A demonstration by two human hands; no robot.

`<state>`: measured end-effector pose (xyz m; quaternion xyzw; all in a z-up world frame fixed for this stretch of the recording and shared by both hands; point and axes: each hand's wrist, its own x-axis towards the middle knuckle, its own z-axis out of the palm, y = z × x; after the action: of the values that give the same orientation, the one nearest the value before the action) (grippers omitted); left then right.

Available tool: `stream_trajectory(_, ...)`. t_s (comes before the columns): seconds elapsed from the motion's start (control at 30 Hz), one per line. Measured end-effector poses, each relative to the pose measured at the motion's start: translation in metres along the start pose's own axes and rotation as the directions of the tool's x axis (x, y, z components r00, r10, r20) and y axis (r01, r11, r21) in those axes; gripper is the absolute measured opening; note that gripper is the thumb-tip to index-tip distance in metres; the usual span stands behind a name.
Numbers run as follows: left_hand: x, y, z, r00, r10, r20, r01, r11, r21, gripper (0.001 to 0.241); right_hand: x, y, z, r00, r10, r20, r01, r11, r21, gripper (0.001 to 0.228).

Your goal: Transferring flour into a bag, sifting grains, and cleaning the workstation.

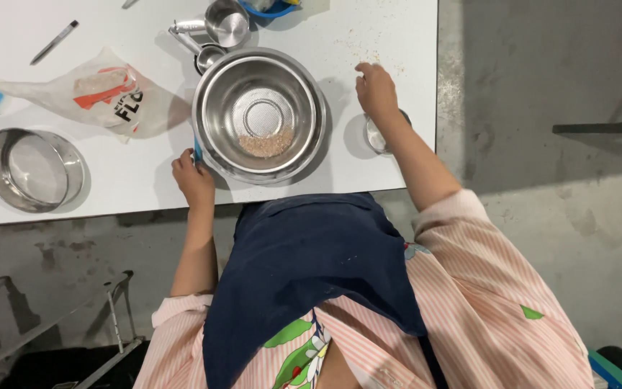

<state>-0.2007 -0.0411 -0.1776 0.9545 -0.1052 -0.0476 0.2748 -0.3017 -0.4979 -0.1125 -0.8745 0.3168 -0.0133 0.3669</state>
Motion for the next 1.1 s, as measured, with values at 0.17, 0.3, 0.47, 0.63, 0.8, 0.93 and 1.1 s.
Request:
stream_trajectory(0.17,-0.003,0.008,-0.025,0.998,0.054,-0.041,-0.053,0.998,0.031,0.044,0.042,0.079,0.031,0.855,-0.519,0.028,0.488,0.784,-0.383,0.035)
stream_trajectory(0.3,-0.012,0.001,-0.049,0.999,0.037,0.003,-0.037,0.998,0.045,0.040,0.023,0.058,-0.011,0.920,-0.377,0.109,0.390,0.908,-0.154,0.031)
stream_trajectory(0.47,-0.011,0.012,-0.074,0.998,0.060,-0.009,-0.061,0.994,-0.093,0.035,0.008,0.097,-0.038,0.920,-0.355,0.166,0.378,0.916,-0.134,0.027)
stream_trajectory(0.63,-0.003,0.070,-0.103,0.991,0.091,-0.103,-0.110,0.975,-0.192,0.023,0.025,0.133,-0.031,0.943,-0.293,-0.155,0.278,0.954,-0.112,0.030)
stream_trajectory(0.8,0.013,0.102,-0.107,0.974,0.191,-0.125,-0.218,0.941,-0.258,0.016,0.020,0.112,-0.001,0.969,-0.204,-0.140,0.185,0.973,-0.137,0.033)
stream_trajectory(0.93,0.020,0.106,-0.110,0.970,0.202,-0.132,-0.233,0.925,-0.300,0.014,0.004,0.101,0.028,0.975,-0.201,-0.093,0.167,0.943,-0.287,0.031)
stream_trajectory(1.1,0.029,0.111,-0.106,0.950,0.274,-0.148,-0.308,0.903,-0.301,0.015,0.010,0.102,0.053,0.976,0.131,-0.172,-0.170,0.956,-0.238,0.014)
